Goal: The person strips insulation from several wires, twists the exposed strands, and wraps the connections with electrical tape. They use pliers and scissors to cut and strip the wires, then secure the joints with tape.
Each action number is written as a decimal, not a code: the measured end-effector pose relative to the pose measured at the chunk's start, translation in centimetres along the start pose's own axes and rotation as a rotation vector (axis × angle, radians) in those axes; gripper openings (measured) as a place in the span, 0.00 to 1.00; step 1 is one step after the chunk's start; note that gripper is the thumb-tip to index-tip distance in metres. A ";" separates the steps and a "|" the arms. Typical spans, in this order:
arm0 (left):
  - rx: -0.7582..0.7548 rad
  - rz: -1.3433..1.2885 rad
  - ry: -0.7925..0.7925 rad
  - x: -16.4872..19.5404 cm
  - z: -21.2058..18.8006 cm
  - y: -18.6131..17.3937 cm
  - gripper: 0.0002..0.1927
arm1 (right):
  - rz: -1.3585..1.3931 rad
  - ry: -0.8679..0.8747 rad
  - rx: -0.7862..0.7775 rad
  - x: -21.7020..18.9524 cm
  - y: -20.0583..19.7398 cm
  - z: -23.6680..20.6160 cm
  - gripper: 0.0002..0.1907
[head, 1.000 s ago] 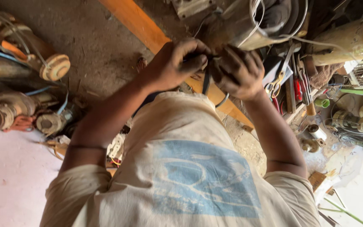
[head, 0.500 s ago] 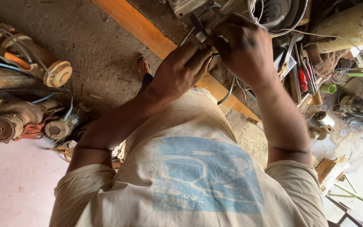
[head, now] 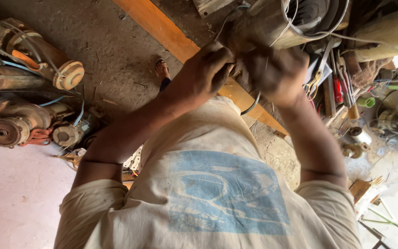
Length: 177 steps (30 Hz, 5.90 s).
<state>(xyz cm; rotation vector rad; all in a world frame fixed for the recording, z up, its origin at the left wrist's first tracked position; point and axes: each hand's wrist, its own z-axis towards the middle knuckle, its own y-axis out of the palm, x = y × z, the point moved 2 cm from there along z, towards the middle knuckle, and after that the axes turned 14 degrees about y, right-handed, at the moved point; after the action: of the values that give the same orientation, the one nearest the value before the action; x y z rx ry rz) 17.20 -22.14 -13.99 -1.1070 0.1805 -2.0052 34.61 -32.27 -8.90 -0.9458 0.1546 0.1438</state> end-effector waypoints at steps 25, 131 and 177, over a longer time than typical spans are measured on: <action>0.007 0.056 -0.012 1.2 0.9 -2.9 0.09 | -0.310 -0.217 0.145 -1.5 -1.2 1.6 0.06; -0.033 0.071 0.040 0.9 2.1 0.5 0.09 | -0.090 -0.094 0.112 0.7 -1.7 1.0 0.04; -0.065 -0.676 -0.204 -2.3 1.1 0.7 0.13 | 0.008 -0.083 0.032 -1.1 -2.3 -0.2 0.13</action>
<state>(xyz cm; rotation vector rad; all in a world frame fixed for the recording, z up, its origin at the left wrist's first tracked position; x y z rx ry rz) 19.12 -20.62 -15.12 -1.5498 -0.2750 -2.4516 33.99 -33.76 -7.00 -0.9055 0.0837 0.1869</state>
